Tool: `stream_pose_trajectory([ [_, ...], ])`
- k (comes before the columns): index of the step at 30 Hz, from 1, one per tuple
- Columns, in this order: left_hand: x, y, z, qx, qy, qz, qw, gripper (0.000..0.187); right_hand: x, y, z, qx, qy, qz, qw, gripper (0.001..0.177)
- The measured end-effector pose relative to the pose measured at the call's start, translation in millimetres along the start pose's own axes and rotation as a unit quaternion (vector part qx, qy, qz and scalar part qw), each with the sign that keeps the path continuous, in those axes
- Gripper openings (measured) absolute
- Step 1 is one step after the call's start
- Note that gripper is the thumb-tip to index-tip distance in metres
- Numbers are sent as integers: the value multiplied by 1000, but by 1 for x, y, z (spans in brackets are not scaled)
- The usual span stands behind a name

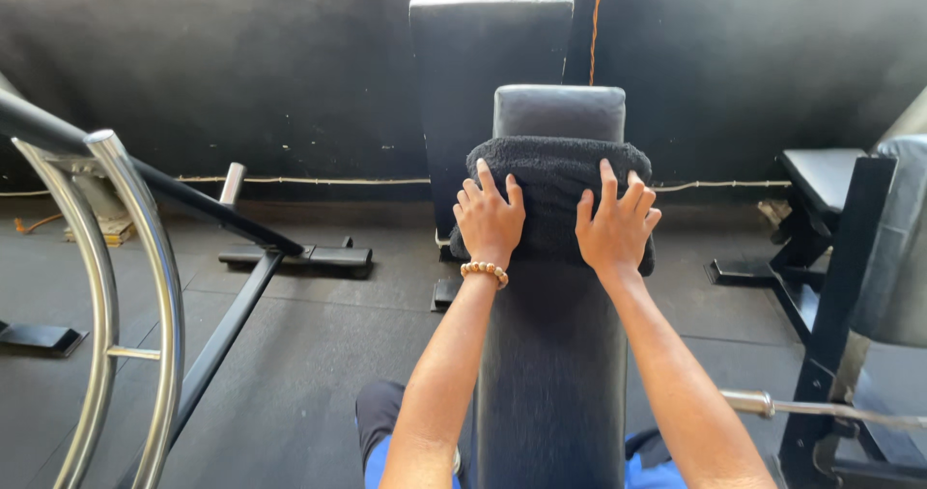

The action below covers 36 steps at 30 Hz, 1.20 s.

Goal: The person wipes a gym bench with a towel, moving the cloth across the surface and over the top edge.

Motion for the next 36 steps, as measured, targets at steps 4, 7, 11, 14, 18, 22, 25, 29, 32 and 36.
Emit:
stream_pose_trajectory([
  [4, -65, -21, -16, 26, 22, 12, 999, 68, -73, 3, -19, 13, -23, 15, 1000, 58],
  [7, -136, -53, -23, -17, -5, -5, 1000, 67, -151, 4, -34, 23, -31, 18, 999, 57],
  [11, -261, -93, -70, -59, -83, -39, 994, 66, -280, -6, -82, 37, -56, 20, 998, 58],
  [14, -323, -118, -81, -74, -175, -82, 978, 66, -350, -9, -97, 47, -115, 27, 992, 68],
  [18, -308, -117, -60, -35, -150, -60, 986, 68, -325, -7, -76, 52, -117, 18, 992, 77],
  [22, -211, -86, -43, -63, -129, -46, 989, 63, -220, -13, -50, 38, -81, -11, 996, 78],
  [25, -122, -55, -16, -31, -67, -5, 997, 64, -128, -6, -23, 54, -69, -21, 996, 78],
  [29, -3, -2, 3, -41, 5, 68, 997, 66, -8, 5, 13, 67, -65, 15, 996, 80],
  [32, 66, 22, 32, 37, 33, 153, 987, 46, 64, 17, 45, 73, -62, 35, 995, 78],
  [36, 146, 29, 84, -26, -5, 92, 995, 34, 148, 38, 98, 102, -9, 26, 994, 59],
])
Point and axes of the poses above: each hand's wrist, its own x-axis towards the middle knuckle, its own z-axis out of the palm, y = z × x, the point moved 1 cm from there along x, towards the middle knuckle, and after that the axes turned 2 degrees about -z, right-handed, at the moved point
